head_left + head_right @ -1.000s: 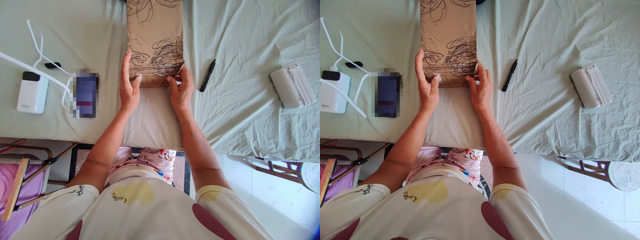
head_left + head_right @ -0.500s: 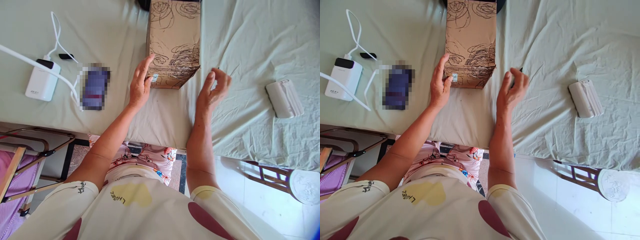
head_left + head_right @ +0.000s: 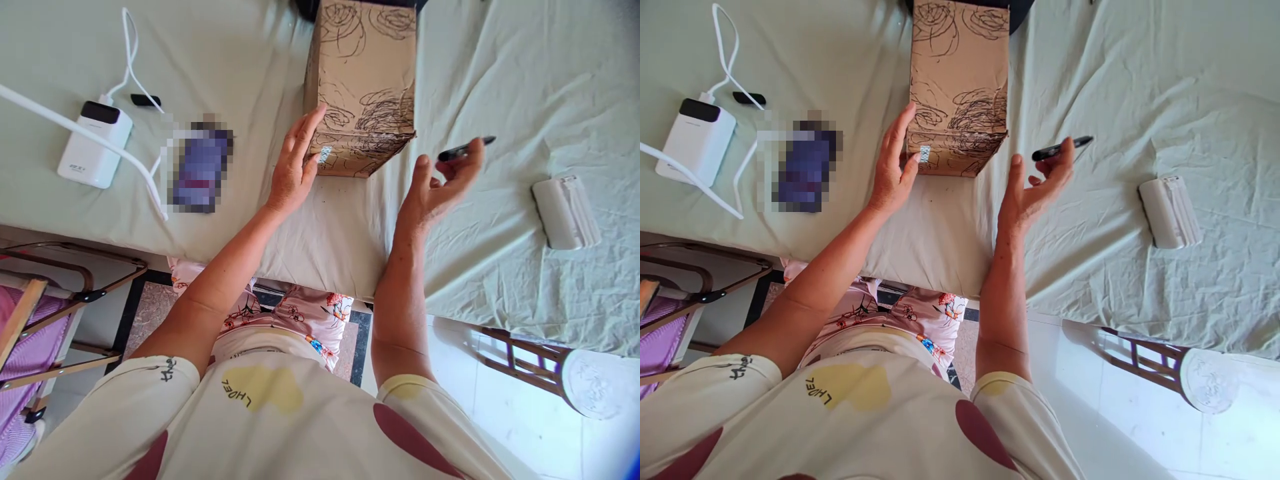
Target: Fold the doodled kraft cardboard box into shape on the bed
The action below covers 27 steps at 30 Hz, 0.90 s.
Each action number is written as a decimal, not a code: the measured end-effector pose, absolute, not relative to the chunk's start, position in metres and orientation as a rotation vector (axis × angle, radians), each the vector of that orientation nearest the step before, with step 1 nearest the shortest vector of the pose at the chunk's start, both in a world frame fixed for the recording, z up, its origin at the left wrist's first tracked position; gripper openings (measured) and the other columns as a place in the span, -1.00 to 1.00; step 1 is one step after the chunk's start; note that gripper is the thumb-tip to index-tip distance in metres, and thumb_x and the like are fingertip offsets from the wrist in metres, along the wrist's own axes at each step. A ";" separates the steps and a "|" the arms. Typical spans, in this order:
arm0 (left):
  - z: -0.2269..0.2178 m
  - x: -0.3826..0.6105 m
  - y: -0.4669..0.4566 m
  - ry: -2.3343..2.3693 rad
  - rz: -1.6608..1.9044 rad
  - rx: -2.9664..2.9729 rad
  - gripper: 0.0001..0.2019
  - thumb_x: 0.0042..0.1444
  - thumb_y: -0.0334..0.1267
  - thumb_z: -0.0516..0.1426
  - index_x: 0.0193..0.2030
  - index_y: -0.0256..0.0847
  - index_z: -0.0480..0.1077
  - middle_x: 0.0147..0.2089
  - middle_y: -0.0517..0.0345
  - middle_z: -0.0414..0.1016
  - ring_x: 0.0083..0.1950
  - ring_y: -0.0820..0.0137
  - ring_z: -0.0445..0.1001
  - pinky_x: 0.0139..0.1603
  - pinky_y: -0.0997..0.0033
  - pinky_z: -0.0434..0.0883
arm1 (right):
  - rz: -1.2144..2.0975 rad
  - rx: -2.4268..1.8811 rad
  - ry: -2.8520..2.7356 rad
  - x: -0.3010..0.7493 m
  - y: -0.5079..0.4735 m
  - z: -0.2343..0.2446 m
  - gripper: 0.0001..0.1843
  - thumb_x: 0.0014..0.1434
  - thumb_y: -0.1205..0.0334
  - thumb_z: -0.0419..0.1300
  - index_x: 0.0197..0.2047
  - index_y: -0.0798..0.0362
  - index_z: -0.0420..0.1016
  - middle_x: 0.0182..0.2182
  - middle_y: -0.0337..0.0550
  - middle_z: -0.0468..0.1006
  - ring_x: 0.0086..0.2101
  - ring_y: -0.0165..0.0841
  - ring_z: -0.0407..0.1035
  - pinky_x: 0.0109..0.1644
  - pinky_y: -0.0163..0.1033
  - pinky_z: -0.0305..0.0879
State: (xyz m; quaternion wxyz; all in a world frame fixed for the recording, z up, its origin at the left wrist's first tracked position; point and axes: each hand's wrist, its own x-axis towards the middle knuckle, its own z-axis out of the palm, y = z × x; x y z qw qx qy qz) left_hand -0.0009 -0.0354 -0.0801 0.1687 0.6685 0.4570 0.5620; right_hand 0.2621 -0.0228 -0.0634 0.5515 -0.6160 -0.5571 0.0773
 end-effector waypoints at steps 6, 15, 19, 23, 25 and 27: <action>-0.079 0.007 -0.037 1.262 1.667 1.850 -0.37 0.30 -0.25 0.17 0.47 0.29 0.22 0.55 0.32 0.33 0.64 0.22 0.20 0.69 -0.02 0.17 | -0.004 -1.121 -1.338 0.222 -0.058 -0.046 -0.54 0.37 -0.31 0.06 0.03 -0.13 0.42 -0.12 -0.06 0.39 -0.09 -0.12 0.45 0.11 0.15 0.42; -0.112 0.003 -0.024 1.306 1.629 1.696 -0.13 0.25 -0.13 0.24 0.60 0.29 -0.10 0.62 0.19 0.21 0.57 0.17 0.34 0.44 0.06 0.51 | 0.298 -0.812 -1.989 0.192 -0.082 -0.045 -0.66 0.44 -0.13 0.10 0.11 -0.22 0.54 -0.13 -0.16 0.69 -0.11 -0.19 0.60 0.01 0.07 0.56; -0.117 0.003 -0.022 1.314 1.646 1.695 -0.18 0.30 -0.03 0.23 0.60 0.31 -0.07 0.52 0.16 0.37 0.50 0.14 0.44 0.42 0.04 0.52 | 0.369 -0.951 -2.068 0.188 -0.081 -0.038 -0.69 0.44 -0.07 0.13 0.04 -0.20 0.63 -0.11 -0.16 0.74 -0.08 -0.18 0.60 0.07 0.05 0.54; -0.115 -0.001 -0.025 1.340 1.606 1.715 -0.23 0.30 -0.04 0.25 0.57 0.29 0.03 0.58 0.17 0.29 0.57 0.15 0.34 0.49 0.05 0.45 | 0.340 -1.097 -1.928 0.195 -0.080 -0.041 -0.67 0.42 -0.12 0.12 -0.07 -0.18 0.67 -0.22 -0.16 0.72 -0.19 -0.18 0.59 0.07 0.09 0.54; -0.115 -0.004 -0.026 1.328 1.584 1.723 -0.23 0.28 -0.09 0.26 0.56 0.25 0.07 0.60 0.17 0.26 0.59 0.16 0.30 0.50 0.07 0.45 | 0.325 -1.151 -1.807 0.201 -0.079 -0.045 -0.60 0.44 -0.15 0.07 -0.06 -0.15 0.66 -0.22 -0.12 0.69 -0.18 -0.16 0.59 0.07 0.11 0.54; -0.115 -0.006 -0.026 1.329 1.559 1.728 -0.24 0.26 -0.14 0.26 0.55 0.25 0.10 0.60 0.17 0.26 0.59 0.17 0.30 0.47 0.09 0.48 | 0.299 -1.196 -1.739 0.206 -0.077 -0.048 -0.50 0.46 -0.23 -0.02 0.00 -0.16 0.64 -0.21 -0.09 0.64 -0.15 -0.13 0.59 0.05 0.12 0.54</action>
